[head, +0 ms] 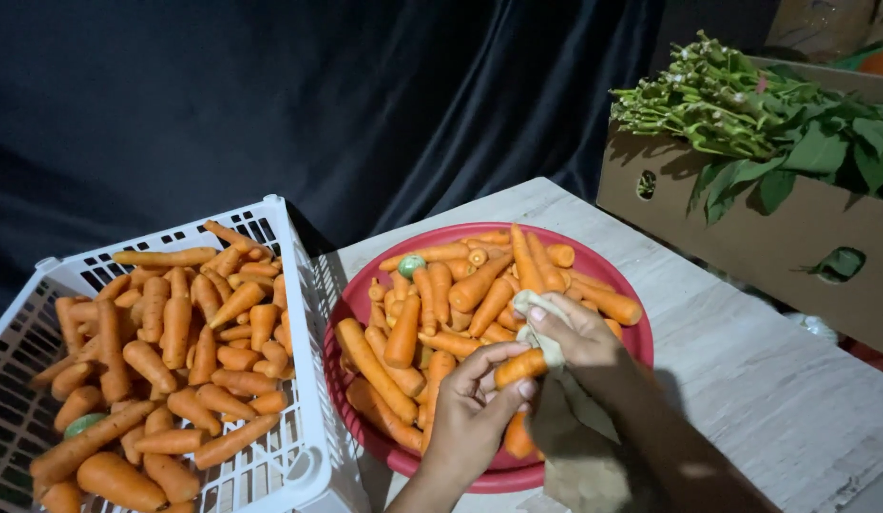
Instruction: The person is cleaning individual carrots by wiping them with a cloth and then transferring them from a bowl to a storage crate.
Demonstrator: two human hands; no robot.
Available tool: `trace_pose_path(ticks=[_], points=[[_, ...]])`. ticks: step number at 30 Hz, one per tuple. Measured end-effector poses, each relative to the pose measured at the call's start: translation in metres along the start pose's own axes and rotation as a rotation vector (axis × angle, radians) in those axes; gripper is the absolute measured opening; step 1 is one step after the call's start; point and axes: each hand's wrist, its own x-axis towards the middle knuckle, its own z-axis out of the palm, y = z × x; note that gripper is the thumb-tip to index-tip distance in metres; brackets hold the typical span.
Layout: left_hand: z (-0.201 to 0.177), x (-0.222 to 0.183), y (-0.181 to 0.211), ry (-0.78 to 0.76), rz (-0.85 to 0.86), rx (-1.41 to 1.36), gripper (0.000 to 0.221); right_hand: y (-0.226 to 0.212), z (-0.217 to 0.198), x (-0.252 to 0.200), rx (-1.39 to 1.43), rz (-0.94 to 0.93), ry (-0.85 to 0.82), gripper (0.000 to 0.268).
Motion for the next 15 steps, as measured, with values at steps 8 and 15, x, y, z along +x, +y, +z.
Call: trace_pose_path(ticks=[8, 15], points=[[0.003, 0.002, 0.011, 0.063, -0.094, 0.043, 0.035, -0.013, -0.001, 0.004, 0.177, -0.01, 0.261, 0.037], [-0.004, 0.008, -0.005, 0.231, -0.111, 0.109, 0.041, -0.01, 0.019, -0.018, -0.109, -0.336, -0.053, 0.045]])
